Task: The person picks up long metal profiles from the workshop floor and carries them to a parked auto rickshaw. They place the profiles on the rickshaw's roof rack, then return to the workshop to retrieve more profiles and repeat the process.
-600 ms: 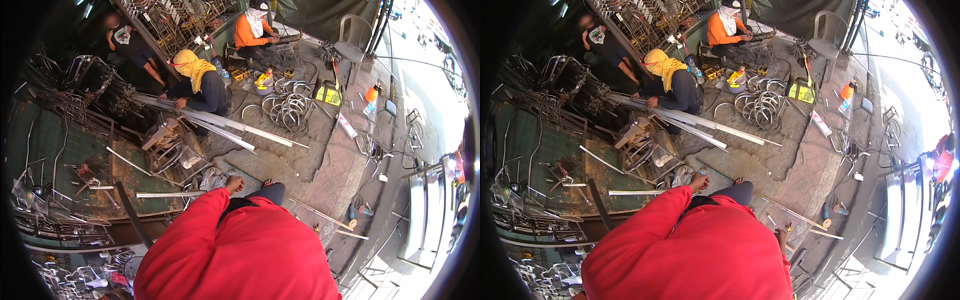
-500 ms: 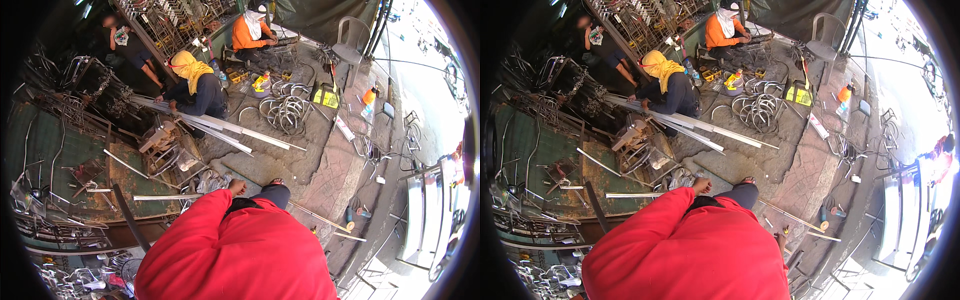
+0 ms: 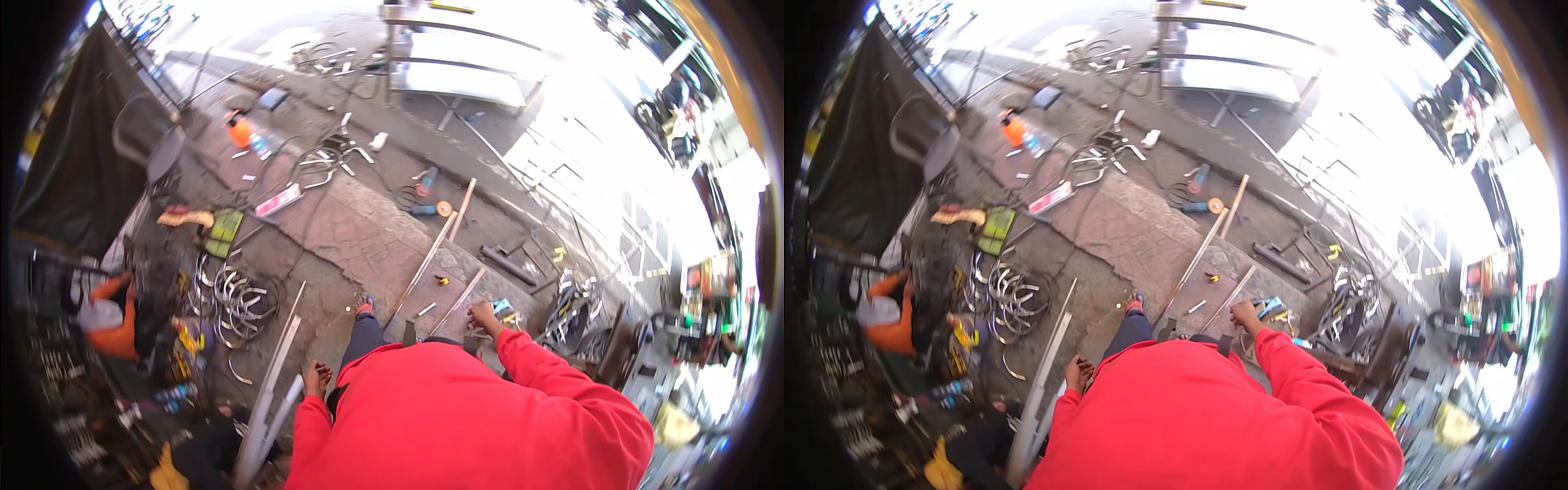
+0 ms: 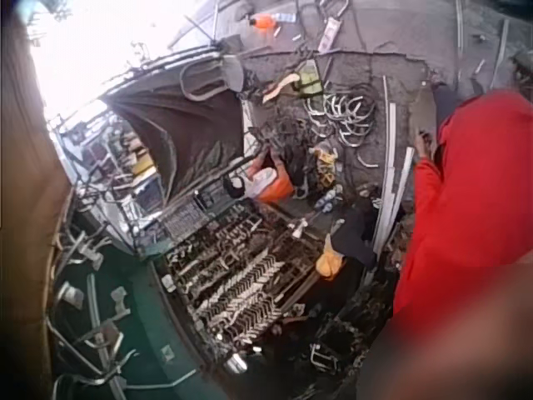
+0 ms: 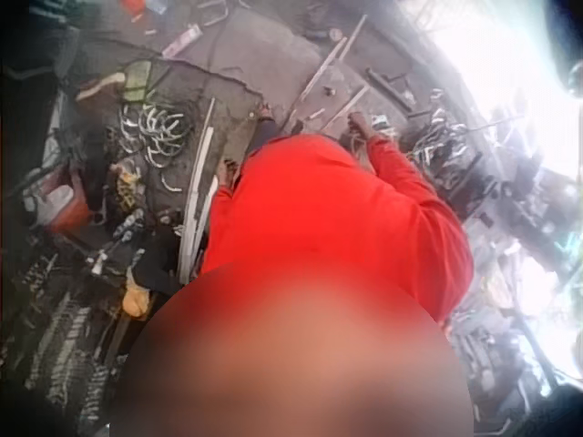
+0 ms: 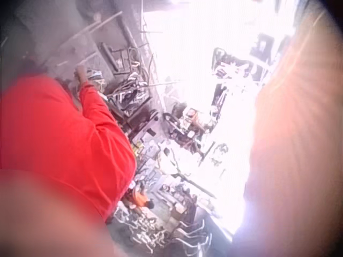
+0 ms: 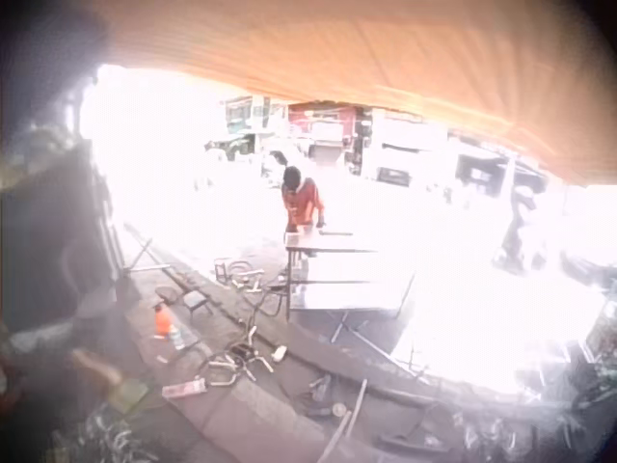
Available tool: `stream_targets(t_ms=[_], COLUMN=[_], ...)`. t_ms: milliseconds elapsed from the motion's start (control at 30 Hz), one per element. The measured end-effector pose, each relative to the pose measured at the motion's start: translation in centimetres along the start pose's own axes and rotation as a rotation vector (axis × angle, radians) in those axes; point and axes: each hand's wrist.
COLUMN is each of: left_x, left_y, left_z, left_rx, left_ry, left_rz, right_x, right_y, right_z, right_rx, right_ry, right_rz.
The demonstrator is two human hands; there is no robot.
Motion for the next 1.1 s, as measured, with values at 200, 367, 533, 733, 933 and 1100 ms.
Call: stream_targets(t_ms=[200, 367, 533, 733, 933, 1100], left_x=[-2.3, -8.2, -20.3, -34.7, -42.5, -47.0], left_y=[13.7, 24.2, 29.1, 28.1, 24.3, 21.5], left_z=[4.7, 9.0, 11.6, 9.4, 2.7, -1.9], left_rx=[-0.046, -0.129, -0.165, -0.276, -0.313, -0.349], left_ry=[-0.133, -0.268, -0.282, -0.558, -0.699, -0.713], left_rz=[0.301, 0.634, 0.79, 1.1, 1.265, 1.374], right_x=[-3.7, -6.4, -7.8, -9.1, -9.7, -5.7], right_y=[-4.0, -5.5, -1.4, 3.7, 5.7, 8.7], right_z=[-5.9, -12.3, -16.9, -17.9, -15.7, -11.0], right_rx=[-0.054, -0.049, -0.114, -0.229, -0.453, -0.506], right_ry=[0.272, 0.43, 0.709, 0.959, 0.826, 0.639], right_rz=[0.037, 0.046, -0.003, 0.173, 0.484, 0.571])
Point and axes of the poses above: each hand's wrist, its own z-axis towards the middle knuckle, its own x-axis out of the back of the hand, y = z × x, and after that the axes turned 6 degrees about y, right-handed
